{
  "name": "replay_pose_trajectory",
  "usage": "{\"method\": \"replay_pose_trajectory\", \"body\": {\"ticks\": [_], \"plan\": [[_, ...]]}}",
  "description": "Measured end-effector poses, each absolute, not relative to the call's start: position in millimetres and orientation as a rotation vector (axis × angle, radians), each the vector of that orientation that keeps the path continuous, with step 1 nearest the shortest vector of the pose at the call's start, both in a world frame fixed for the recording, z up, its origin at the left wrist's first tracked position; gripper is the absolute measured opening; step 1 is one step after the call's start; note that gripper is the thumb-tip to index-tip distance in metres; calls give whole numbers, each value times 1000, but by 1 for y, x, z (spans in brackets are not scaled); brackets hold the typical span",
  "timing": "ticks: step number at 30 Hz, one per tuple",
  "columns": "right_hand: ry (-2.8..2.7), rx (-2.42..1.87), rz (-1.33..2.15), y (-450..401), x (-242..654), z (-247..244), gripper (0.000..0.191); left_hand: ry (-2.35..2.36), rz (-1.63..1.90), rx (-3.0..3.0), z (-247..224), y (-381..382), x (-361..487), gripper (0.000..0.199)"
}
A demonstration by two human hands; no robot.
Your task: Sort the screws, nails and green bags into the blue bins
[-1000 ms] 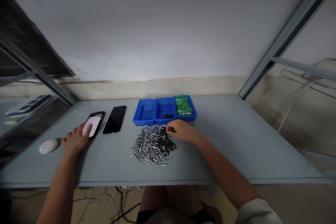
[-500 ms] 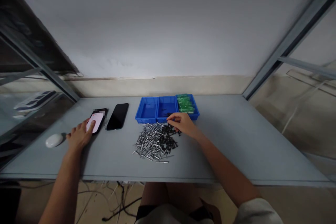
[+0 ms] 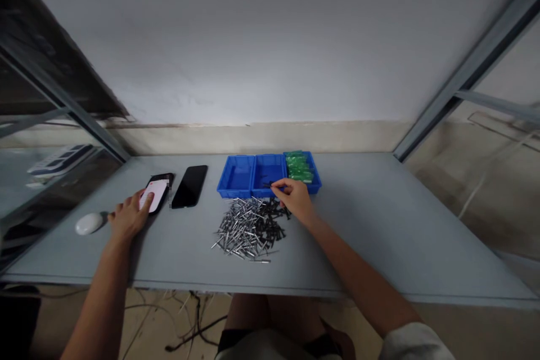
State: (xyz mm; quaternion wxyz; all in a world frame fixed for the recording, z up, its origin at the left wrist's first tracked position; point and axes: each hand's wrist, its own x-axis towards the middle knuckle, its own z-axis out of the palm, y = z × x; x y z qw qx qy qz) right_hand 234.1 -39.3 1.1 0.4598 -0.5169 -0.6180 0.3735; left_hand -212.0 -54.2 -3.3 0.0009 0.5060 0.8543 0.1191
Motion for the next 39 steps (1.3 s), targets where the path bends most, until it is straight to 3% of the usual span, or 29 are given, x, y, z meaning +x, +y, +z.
{"method": "replay_pose_trajectory", "body": {"ticks": [17, 22, 28, 39], "plan": [[-1812, -1241, 403, -37, 241, 2, 18, 2670, 398, 1600, -5, -54, -213, 73], [-2048, -1103, 421, -45, 244, 15, 13, 2663, 395, 1604, -5, -54, -215, 74], [-2430, -1292, 523, -49, 244, 17, 7, 2658, 379, 1603, -3, -55, -213, 77], [-2489, -1375, 594, -53, 238, 16, 12, 2640, 372, 1599, -1, -57, -211, 79]]}}
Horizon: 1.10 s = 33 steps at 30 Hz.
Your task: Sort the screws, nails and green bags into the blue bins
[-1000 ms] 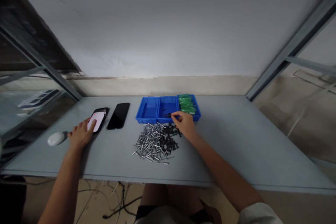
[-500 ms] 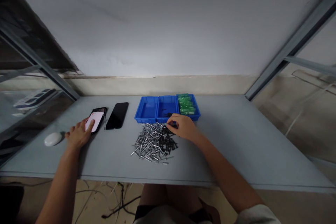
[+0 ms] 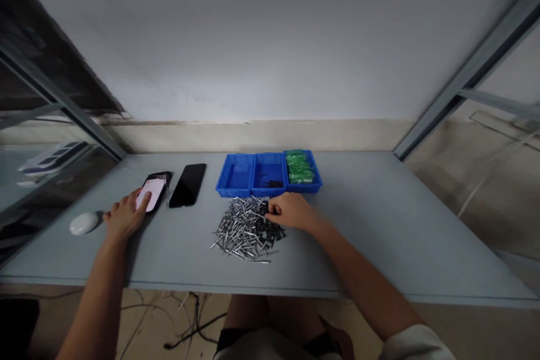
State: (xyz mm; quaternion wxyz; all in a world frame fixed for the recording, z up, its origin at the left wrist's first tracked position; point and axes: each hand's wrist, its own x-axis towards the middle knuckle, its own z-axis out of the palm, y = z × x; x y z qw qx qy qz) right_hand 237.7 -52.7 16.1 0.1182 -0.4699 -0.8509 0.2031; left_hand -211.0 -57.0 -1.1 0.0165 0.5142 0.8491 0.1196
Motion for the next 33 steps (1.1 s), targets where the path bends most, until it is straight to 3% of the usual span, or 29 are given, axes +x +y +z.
{"method": "replay_pose_trajectory", "body": {"ticks": [7, 18, 21, 28, 33], "plan": [[-2461, -1357, 566, -53, 234, 9, 4, 2641, 378, 1581, 0, -57, -211, 78], [-2339, -1447, 539, -55, 227, 4, 7, 2655, 364, 1572, -2, -55, -212, 76], [-2213, -1393, 691, -52, 228, 5, 8, 2659, 368, 1572, -2, -55, -212, 75], [-1634, -1118, 1508, -44, 235, 11, 23, 2657, 371, 1561, 0, -55, -211, 75], [-1408, -1097, 1574, -43, 238, 16, 28, 2649, 373, 1558, -1, -56, -211, 76]]}}
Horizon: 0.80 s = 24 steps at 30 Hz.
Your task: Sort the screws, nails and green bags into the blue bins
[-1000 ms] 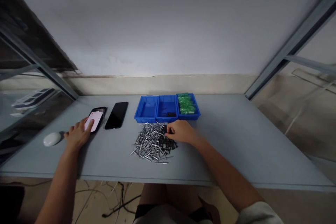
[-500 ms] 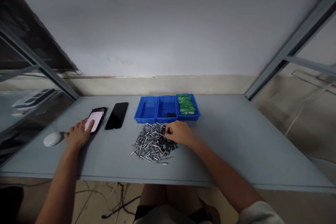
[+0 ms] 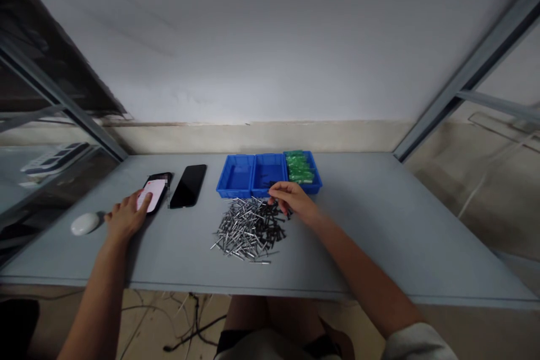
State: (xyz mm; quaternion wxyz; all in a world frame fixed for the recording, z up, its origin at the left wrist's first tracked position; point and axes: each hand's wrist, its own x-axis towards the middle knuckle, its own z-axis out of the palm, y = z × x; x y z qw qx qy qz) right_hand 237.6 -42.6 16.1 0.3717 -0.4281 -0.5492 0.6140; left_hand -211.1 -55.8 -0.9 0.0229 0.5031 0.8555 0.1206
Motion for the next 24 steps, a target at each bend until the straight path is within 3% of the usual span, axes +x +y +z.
{"method": "replay_pose_trajectory", "body": {"ticks": [24], "plan": [[-1425, -1180, 1183, -35, 247, 17, 28, 2651, 392, 1578, -4, -55, -213, 73]]}}
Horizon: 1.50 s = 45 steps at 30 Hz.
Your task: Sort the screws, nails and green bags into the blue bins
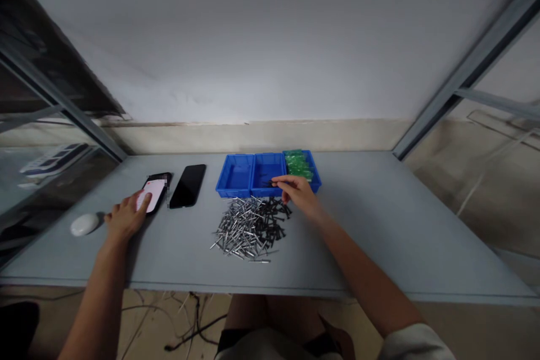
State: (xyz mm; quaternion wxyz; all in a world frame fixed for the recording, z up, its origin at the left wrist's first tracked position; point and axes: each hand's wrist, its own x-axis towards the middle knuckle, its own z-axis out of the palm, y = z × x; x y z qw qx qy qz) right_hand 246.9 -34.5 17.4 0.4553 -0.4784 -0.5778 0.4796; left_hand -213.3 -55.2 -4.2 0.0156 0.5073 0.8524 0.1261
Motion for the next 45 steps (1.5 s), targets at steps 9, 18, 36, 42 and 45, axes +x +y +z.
{"method": "replay_pose_trajectory", "body": {"ticks": [9, 18, 36, 42, 45], "plan": [[-1736, -1277, 823, -36, 247, 7, 27, 2642, 377, 1569, -3, -56, -213, 73], [-2076, -1236, 408, -45, 252, 28, 21, 2646, 382, 1577, -2, -56, -212, 73], [-2211, -1502, 506, -112, 238, -37, 80, 2660, 383, 1591, -3, -55, -212, 67], [-2245, -1432, 671, -116, 219, -25, 79, 2638, 374, 1579, 1, -57, -209, 69], [-2232, -1380, 740, -116, 219, -22, 78, 2626, 375, 1584, 2, -57, -208, 70]]}}
